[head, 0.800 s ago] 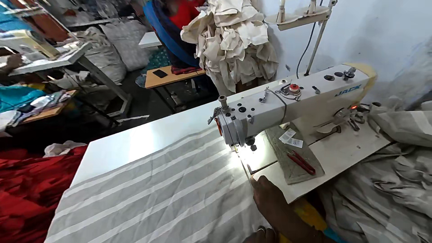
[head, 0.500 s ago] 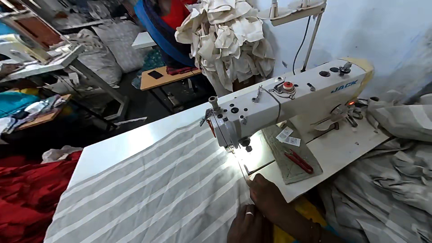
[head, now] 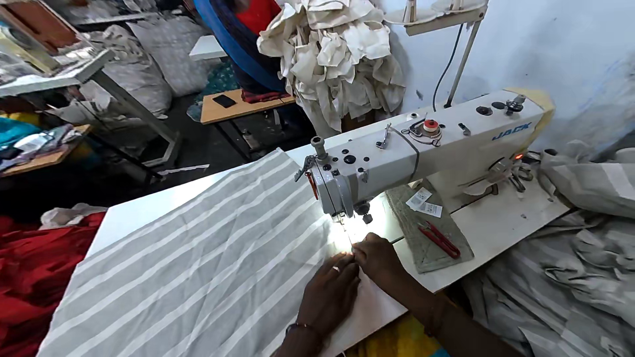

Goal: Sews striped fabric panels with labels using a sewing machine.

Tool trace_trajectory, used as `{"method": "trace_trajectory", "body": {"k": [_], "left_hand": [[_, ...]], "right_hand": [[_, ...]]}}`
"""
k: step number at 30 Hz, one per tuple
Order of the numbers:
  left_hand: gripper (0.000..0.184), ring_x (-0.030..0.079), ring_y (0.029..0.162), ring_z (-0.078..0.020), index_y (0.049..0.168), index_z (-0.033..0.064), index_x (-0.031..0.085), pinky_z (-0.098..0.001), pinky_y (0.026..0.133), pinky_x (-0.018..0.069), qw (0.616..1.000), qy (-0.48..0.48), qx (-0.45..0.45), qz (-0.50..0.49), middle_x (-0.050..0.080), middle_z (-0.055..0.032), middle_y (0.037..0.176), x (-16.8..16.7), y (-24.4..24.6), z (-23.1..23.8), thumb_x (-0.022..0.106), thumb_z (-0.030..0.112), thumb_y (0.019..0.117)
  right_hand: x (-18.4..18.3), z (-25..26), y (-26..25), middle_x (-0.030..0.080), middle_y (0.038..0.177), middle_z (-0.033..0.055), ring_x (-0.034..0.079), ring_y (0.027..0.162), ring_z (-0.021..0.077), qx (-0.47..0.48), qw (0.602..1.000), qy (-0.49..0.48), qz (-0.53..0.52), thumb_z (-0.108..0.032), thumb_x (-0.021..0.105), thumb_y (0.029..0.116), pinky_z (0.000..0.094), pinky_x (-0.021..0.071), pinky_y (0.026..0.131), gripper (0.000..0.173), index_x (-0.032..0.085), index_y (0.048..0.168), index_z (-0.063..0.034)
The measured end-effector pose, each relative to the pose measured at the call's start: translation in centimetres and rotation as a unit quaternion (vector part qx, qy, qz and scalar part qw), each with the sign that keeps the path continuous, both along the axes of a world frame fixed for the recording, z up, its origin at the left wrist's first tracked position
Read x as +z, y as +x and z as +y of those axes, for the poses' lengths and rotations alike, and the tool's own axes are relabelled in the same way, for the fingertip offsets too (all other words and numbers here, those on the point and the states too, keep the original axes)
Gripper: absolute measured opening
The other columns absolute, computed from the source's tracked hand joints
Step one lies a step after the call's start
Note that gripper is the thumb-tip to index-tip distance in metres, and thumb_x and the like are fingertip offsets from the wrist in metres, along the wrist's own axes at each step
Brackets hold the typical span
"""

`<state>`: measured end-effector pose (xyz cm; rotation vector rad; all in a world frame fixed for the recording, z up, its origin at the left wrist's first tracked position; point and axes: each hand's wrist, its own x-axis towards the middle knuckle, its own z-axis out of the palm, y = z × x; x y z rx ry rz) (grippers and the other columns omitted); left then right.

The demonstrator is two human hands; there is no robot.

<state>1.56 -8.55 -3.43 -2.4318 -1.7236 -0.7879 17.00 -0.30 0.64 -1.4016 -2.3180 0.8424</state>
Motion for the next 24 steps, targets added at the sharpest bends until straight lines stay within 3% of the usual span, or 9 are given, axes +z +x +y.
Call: {"method": "trace_trajectory", "body": {"k": [5,8,11,12,14,17,18,21,24], "left_hand": [[0.035,0.064,0.124,-0.0173,0.102,0.0149,0.074,-0.0356,0.102,0.0538,0.999,-0.033,-0.007,-0.005,0.073,-0.0006,0.121,0.7,-2.0,3.3,0.045,0.034,0.1021],[0.034,0.065,0.122,-0.0181,0.100,0.0115,0.074,-0.0366,0.102,0.0539,1.000,-0.022,-0.010,-0.013,0.073,-0.0024,0.120,0.7,-2.9,4.9,0.045,0.029,0.1012],[0.034,0.062,0.128,-0.0200,0.102,0.0091,0.076,-0.0387,0.108,0.0503,0.999,-0.032,0.002,-0.014,0.073,-0.0034,0.124,0.7,-3.0,5.2,0.046,0.026,0.1003],[0.034,0.061,0.131,-0.0204,0.103,0.0086,0.076,-0.0399,0.112,0.0473,0.999,-0.036,0.008,-0.011,0.072,-0.0034,0.125,0.7,-2.9,5.2,0.047,0.026,0.1006],[0.038,0.056,0.137,-0.0214,0.111,0.0078,0.076,-0.0443,0.119,0.0384,0.999,-0.034,0.024,0.001,0.070,-0.0043,0.132,0.5,-3.0,5.3,0.047,0.031,0.1008],[0.061,0.036,0.151,-0.0240,0.142,0.0083,0.059,-0.0486,0.125,0.0260,0.992,-0.096,0.076,0.028,0.049,-0.0059,0.157,0.9,-3.0,5.7,0.048,0.051,0.1004],[0.069,0.035,0.152,-0.0234,0.149,0.0107,0.054,-0.0486,0.124,0.0271,0.987,-0.111,0.099,0.054,0.045,-0.0041,0.161,1.1,-2.8,5.9,0.045,0.058,0.0992],[0.080,0.047,0.141,-0.0248,0.151,0.0180,0.052,-0.0513,0.109,0.0374,0.966,-0.157,0.165,0.119,0.049,-0.0010,0.157,2.9,-2.0,6.4,0.042,0.073,0.0938],[0.086,0.053,0.132,-0.0308,0.150,0.0171,0.053,-0.0539,0.101,0.0432,0.949,-0.213,0.206,0.104,0.051,-0.0060,0.154,4.3,-1.5,6.4,0.048,0.078,0.0894]], "right_hand": [[0.1,2.4,-1.7,0.073,0.087,0.0153,0.071,0.087,0.0308,-0.041,0.997,0.058,0.009,-0.015,0.067,0.0955,0.0473,0.0568,0.078,0.017,0.078,0.093,-0.0033],[0.6,2.9,-2.0,0.074,0.094,0.0171,0.070,0.095,0.0328,-0.043,0.999,0.023,-0.007,-0.018,0.067,0.0968,0.0491,0.0551,0.086,0.020,0.078,0.100,-0.0021],[1.0,2.5,0.2,0.072,0.098,0.0159,0.069,0.096,0.0302,-0.027,1.000,0.003,-0.015,-0.024,0.069,0.0954,0.0483,0.0553,0.086,0.024,0.077,0.104,-0.0032],[1.2,1.9,1.8,0.071,0.106,0.0142,0.069,0.101,0.0291,-0.044,0.998,0.013,-0.032,-0.028,0.068,0.0968,0.0479,0.0558,0.090,0.028,0.077,0.113,-0.0065],[1.1,0.7,5.4,0.070,0.119,0.0150,0.066,0.114,0.0331,-0.106,0.987,0.102,-0.071,-0.032,0.066,0.0985,0.0516,0.0539,0.097,0.032,0.076,0.119,-0.0098],[0.5,0.4,10.6,0.065,0.132,0.0186,0.058,0.124,0.0428,-0.176,0.967,0.144,-0.115,-0.034,0.073,0.0941,0.0618,0.0494,0.097,0.041,0.072,0.127,-0.0091],[0.3,0.4,11.8,0.064,0.132,0.0193,0.058,0.123,0.0439,-0.185,0.965,0.140,-0.123,-0.036,0.075,0.0923,0.0625,0.0494,0.095,0.045,0.072,0.128,-0.0085],[0.7,0.7,13.8,0.062,0.132,0.0235,0.059,0.121,0.0458,-0.194,0.966,0.095,-0.142,-0.037,0.075,0.0928,0.0606,0.0513,0.095,0.056,0.064,0.138,-0.0061],[1.7,1.3,15.0,0.063,0.129,0.0228,0.061,0.120,0.0414,-0.186,0.966,0.033,-0.174,-0.035,0.069,0.0977,0.0573,0.0516,0.098,0.050,0.064,0.138,-0.0055]]}}
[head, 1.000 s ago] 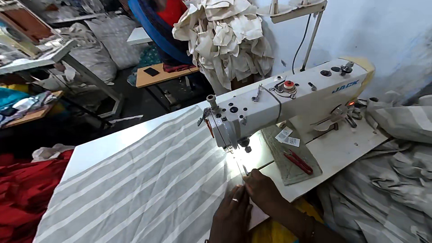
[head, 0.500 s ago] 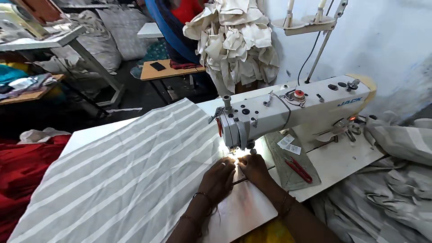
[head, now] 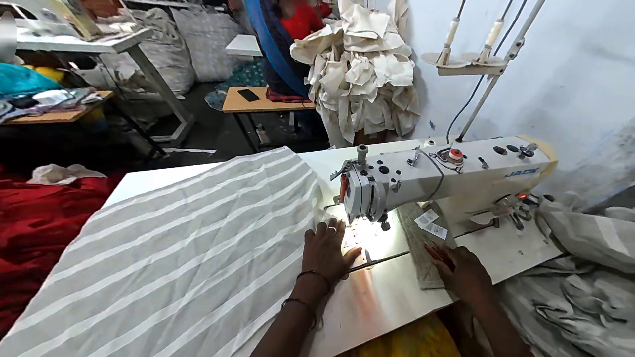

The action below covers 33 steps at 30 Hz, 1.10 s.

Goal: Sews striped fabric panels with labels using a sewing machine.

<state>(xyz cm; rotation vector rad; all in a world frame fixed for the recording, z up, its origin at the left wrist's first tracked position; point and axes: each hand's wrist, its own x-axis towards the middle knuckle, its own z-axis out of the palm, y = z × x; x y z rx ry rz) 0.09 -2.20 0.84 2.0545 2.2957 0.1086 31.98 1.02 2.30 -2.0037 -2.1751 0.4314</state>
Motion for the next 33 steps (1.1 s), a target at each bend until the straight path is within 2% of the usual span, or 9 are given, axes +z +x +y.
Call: {"method": "trace_trajectory", "body": {"k": [6,11,14,18,22,25,27,30,33], "left_hand": [[0.078,0.056,0.129,-0.0420,0.144,0.0036,0.057,-0.0558,0.095,0.0517,0.991,0.016,0.122,-0.047,0.054,-0.0210,0.147,-0.3,1.3,-3.7,0.053,0.065,0.0950],[0.041,0.066,0.116,-0.0412,0.132,0.0011,0.067,-0.0509,0.085,0.0582,0.985,0.075,0.152,-0.041,0.064,-0.0233,0.133,-1.0,3.5,-5.3,0.060,0.022,0.0986],[0.034,0.070,0.106,-0.0367,0.125,0.0049,0.072,-0.0462,0.078,0.0599,0.981,0.107,0.159,-0.012,0.069,-0.0192,0.123,-1.4,3.4,-5.3,0.059,0.018,0.0970],[0.029,0.069,0.107,-0.0420,0.120,0.0014,0.073,-0.0534,0.080,0.0593,0.984,0.110,0.135,-0.023,0.069,-0.0235,0.120,-1.3,1.8,-7.5,0.060,0.016,0.0980],[0.019,0.073,0.085,-0.0344,0.103,0.0016,0.078,-0.0473,0.065,0.0591,0.979,0.156,-0.131,0.024,0.075,-0.0144,0.097,-0.5,2.6,-14.3,0.067,0.011,0.0908],[0.034,0.059,0.131,-0.0304,0.133,0.0186,0.068,-0.0573,0.102,0.0504,0.948,0.041,-0.309,-0.067,0.063,-0.0040,0.143,-0.7,0.0,-13.8,0.058,0.031,0.1030],[0.056,0.025,0.156,-0.0335,0.157,0.0275,0.044,-0.0720,0.119,0.0186,0.947,-0.041,-0.312,-0.065,0.034,-0.0009,0.167,-1.3,-3.6,-9.9,0.041,0.052,0.1063],[0.061,0.016,0.159,-0.0302,0.160,0.0269,0.038,-0.0699,0.122,0.0069,0.982,-0.019,-0.184,-0.043,0.027,-0.0014,0.170,-2.0,-7.1,-3.6,0.028,0.056,0.1074],[0.061,0.012,0.159,-0.0308,0.162,0.0252,0.034,-0.0700,0.121,0.0060,0.999,-0.006,-0.047,-0.010,0.024,-0.0014,0.171,-2.2,-5.0,0.1,0.029,0.053,0.1080]], "right_hand": [[-0.9,-2.4,-5.1,0.070,0.116,0.0189,0.068,0.108,0.0360,0.127,0.981,0.128,0.068,-0.028,0.071,0.0907,0.0531,0.0581,0.087,0.035,0.075,0.120,-0.0086],[-0.8,-3.6,-14.8,0.068,0.119,0.0191,0.070,0.105,0.0311,0.196,0.979,0.017,0.055,-0.024,0.057,0.0990,0.0453,0.0583,0.088,0.037,0.067,0.126,-0.0016],[-1.1,-3.0,-17.8,0.068,0.116,0.0174,0.070,0.104,0.0302,0.174,0.983,0.003,0.054,-0.024,0.049,0.1026,0.0442,0.0576,0.088,0.035,0.067,0.123,-0.0022],[-1.5,-5.7,-14.0,0.071,0.108,0.0192,0.073,0.094,0.0307,0.171,0.974,0.101,0.112,-0.018,0.060,0.0972,0.0437,0.0611,0.080,0.031,0.070,0.119,0.0015],[-3.6,-5.6,-4.1,0.074,0.106,0.0175,0.074,0.091,0.0327,0.125,0.949,0.282,0.058,-0.022,0.068,0.0902,0.0483,0.0620,0.073,0.036,0.073,0.119,-0.0015],[-5.1,-2.1,0.4,0.074,0.113,0.0193,0.066,0.112,0.0470,0.129,0.929,0.348,-0.018,-0.029,0.062,0.0946,0.0679,0.0502,0.092,0.037,0.074,0.117,-0.0027],[-4.8,-2.3,-1.4,0.072,0.124,0.0159,0.062,0.123,0.0434,0.176,0.917,0.357,0.015,-0.032,0.060,0.0972,0.0663,0.0462,0.101,0.038,0.074,0.122,-0.0061],[-5.2,-8.1,-10.3,0.075,0.116,0.0077,0.070,0.114,0.0216,0.389,0.836,0.353,0.157,-0.016,0.062,0.0966,0.0382,0.0558,0.100,0.021,0.077,0.108,-0.0065],[-5.3,-14.6,-18.7,0.068,0.134,0.0110,0.061,0.130,0.0254,0.610,0.748,0.204,0.164,-0.006,0.055,0.1011,0.0415,0.0467,0.112,0.027,0.071,0.122,-0.0039]]}}
